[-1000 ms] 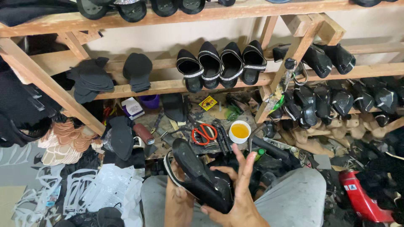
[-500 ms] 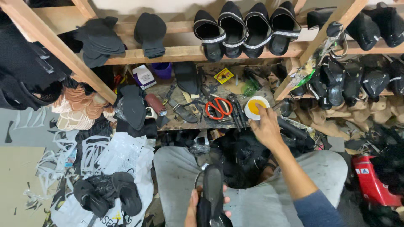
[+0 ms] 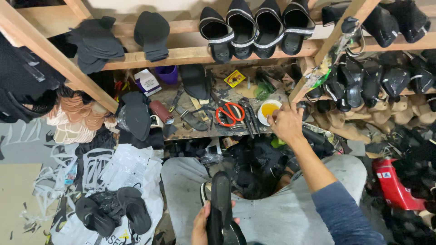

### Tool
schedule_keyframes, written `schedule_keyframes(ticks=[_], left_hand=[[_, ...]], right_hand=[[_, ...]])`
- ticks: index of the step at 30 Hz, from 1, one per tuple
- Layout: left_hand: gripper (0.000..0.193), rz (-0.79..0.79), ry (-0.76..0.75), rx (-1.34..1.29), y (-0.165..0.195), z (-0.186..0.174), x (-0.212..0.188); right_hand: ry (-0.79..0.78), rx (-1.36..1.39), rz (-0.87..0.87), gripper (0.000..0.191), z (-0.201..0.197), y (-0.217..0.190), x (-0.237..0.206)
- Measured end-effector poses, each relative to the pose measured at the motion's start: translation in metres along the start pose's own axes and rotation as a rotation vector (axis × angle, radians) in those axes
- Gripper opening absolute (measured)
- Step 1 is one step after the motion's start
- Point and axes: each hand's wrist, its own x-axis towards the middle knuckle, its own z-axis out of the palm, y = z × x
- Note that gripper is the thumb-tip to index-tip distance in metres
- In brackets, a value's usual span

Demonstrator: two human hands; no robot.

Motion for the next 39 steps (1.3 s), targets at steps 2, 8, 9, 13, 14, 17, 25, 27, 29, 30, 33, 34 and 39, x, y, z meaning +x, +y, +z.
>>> schedule_keyframes(ticks=[2, 8, 9, 13, 14, 17, 25, 27, 29, 30, 33, 34, 39], left_hand=[[0.065, 0.007, 0.048, 0.079, 0.011, 0.019, 0.005], [0.058, 0.088, -0.046, 0.078, 0.053, 0.092, 0.015], [0.058, 0.082, -0.053, 0.076, 0.059, 0.102, 0.018], [0.057, 0.195, -0.170, 0.090, 0.075, 0.133, 0.024], [0.057, 0.228, -0.205, 0.104, 0.077, 0.137, 0.023], [0.057, 0.305, -0.292, 0.138, 0.081, 0.149, 0.022], [0.050, 0.361, -0.268, 0.134, 0.083, 0.159, 0.017], [0.048, 0.359, -0.269, 0.130, 0.084, 0.160, 0.017], [0.047, 0.342, -0.266, 0.129, 0.085, 0.160, 0.016], [0.047, 0.331, -0.258, 0.129, 0.086, 0.160, 0.015], [0.048, 0.324, -0.270, 0.118, 0.089, 0.161, 0.012], [0.048, 0.324, -0.280, 0.113, 0.089, 0.161, 0.011], [0.053, 0.297, -0.280, 0.136, 0.092, 0.163, 0.009]], right_hand=[[0.053, 0.005, -0.005, 0.031, -0.011, -0.004, 0.002], [0.050, 0.939, 0.037, 0.044, -0.100, -0.046, -0.013], [0.099, 1.013, -0.059, 0.045, -0.120, -0.057, -0.029], [0.165, 1.156, -0.312, 0.058, -0.181, -0.102, -0.091], [0.114, 1.200, -0.317, 0.065, -0.188, -0.111, -0.100], [0.155, 0.965, -0.366, 0.079, -0.197, -0.127, -0.110], [0.082, 1.016, -0.341, 0.089, -0.189, -0.132, -0.115], [0.097, 0.966, -0.361, 0.087, -0.188, -0.134, -0.114], [0.134, 0.838, -0.380, 0.085, -0.188, -0.137, -0.111], [0.161, 0.783, -0.393, 0.082, -0.189, -0.138, -0.109], [0.241, 0.648, -0.438, 0.075, -0.190, -0.139, -0.106], [0.271, 0.618, -0.459, 0.072, -0.191, -0.139, -0.106], [0.380, 0.548, -0.528, 0.065, -0.188, -0.137, -0.108]])
